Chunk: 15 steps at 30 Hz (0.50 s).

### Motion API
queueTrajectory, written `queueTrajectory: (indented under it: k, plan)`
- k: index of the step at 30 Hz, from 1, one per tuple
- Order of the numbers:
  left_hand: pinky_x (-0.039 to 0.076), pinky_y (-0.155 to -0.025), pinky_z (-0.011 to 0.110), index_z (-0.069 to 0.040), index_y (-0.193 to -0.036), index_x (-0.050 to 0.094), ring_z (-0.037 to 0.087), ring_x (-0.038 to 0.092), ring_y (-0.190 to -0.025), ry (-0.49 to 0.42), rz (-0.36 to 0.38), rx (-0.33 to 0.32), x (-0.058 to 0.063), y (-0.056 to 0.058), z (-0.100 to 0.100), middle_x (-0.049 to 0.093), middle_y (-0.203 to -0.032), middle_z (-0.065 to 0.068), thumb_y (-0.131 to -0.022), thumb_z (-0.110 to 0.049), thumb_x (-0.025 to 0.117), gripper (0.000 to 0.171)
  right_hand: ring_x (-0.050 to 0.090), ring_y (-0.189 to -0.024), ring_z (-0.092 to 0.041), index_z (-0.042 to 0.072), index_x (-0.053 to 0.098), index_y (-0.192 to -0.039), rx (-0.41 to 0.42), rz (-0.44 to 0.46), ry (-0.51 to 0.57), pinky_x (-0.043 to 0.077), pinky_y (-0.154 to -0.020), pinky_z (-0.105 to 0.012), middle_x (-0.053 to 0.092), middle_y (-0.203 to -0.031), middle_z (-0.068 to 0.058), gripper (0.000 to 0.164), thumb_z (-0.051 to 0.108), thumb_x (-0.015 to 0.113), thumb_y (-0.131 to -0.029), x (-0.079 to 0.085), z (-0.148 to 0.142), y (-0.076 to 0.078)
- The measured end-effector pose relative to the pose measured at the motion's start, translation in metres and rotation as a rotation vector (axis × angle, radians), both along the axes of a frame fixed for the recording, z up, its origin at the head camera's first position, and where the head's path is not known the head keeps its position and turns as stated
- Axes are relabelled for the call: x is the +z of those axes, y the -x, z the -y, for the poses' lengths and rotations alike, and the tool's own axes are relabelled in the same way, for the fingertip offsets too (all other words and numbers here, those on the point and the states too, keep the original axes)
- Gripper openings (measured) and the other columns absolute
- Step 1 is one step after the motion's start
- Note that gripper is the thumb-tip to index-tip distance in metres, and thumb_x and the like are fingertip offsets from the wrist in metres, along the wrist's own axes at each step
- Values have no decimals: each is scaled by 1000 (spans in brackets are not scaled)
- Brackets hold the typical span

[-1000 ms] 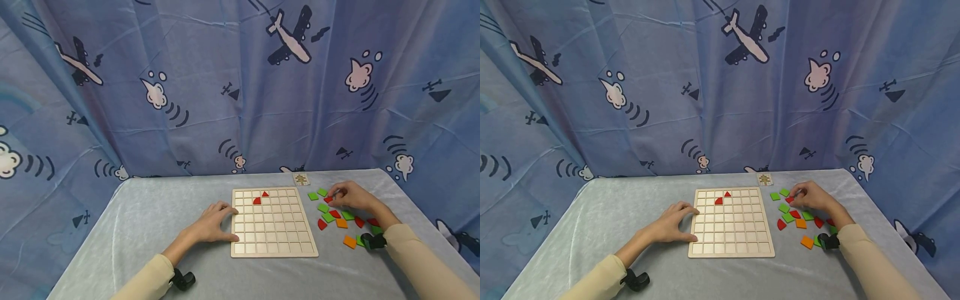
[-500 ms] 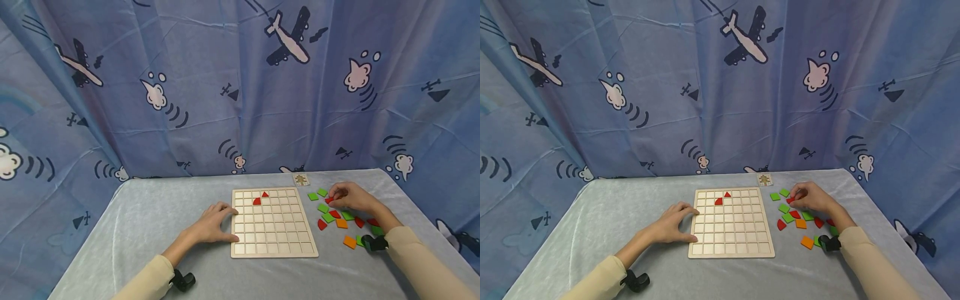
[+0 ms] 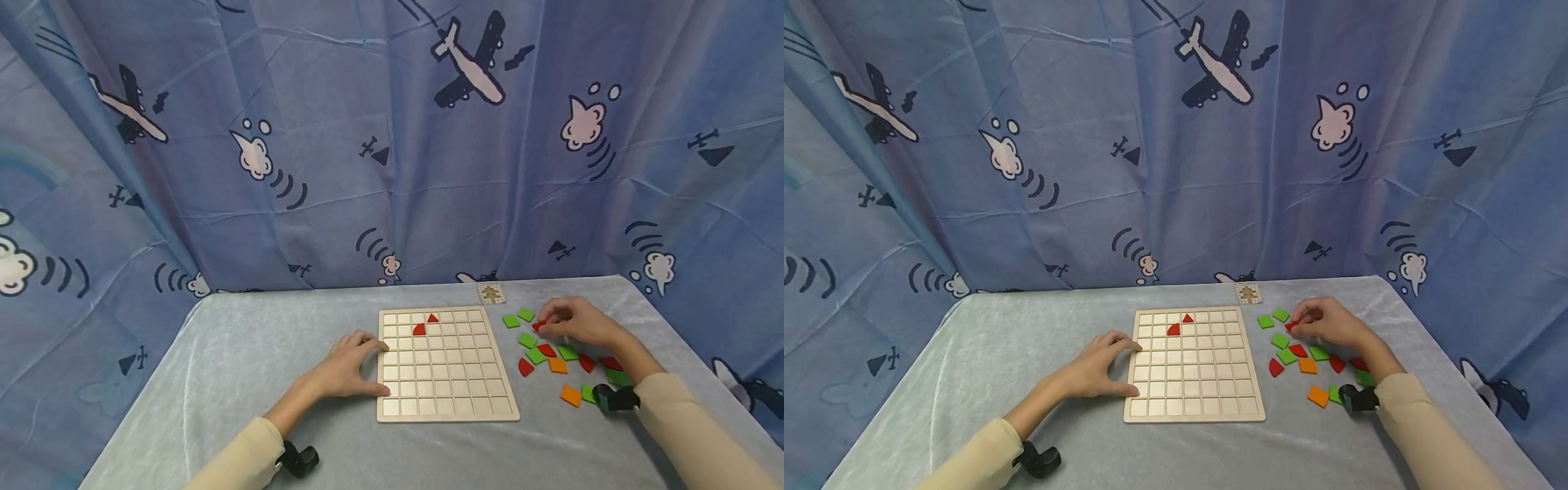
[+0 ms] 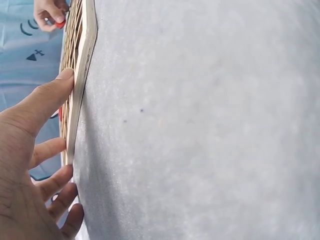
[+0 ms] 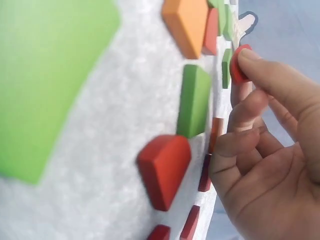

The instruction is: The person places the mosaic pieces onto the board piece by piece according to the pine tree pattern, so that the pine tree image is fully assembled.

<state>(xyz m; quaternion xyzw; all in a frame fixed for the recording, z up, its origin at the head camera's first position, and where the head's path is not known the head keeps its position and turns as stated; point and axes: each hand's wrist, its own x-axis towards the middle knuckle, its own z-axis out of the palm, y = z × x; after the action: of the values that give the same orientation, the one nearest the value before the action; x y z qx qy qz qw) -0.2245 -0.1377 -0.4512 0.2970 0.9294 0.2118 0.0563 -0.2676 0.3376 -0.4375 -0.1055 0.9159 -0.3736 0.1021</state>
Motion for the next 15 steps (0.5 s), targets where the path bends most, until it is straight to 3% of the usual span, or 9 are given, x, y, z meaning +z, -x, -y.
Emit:
queueTrajectory:
  k: [15]
  plan:
    - [39, -102, 52, -21, -134, 55, 28, 46, -123, -7, -5, -8, 2, -1, 1, 49, -138, 7, -73, -56, 81, 75, 61, -80, -20, 6, 67, -104, -2, -103, 24, 51, -69, -27, 69, -96, -12, 22, 23, 71, -91, 13, 13, -10]
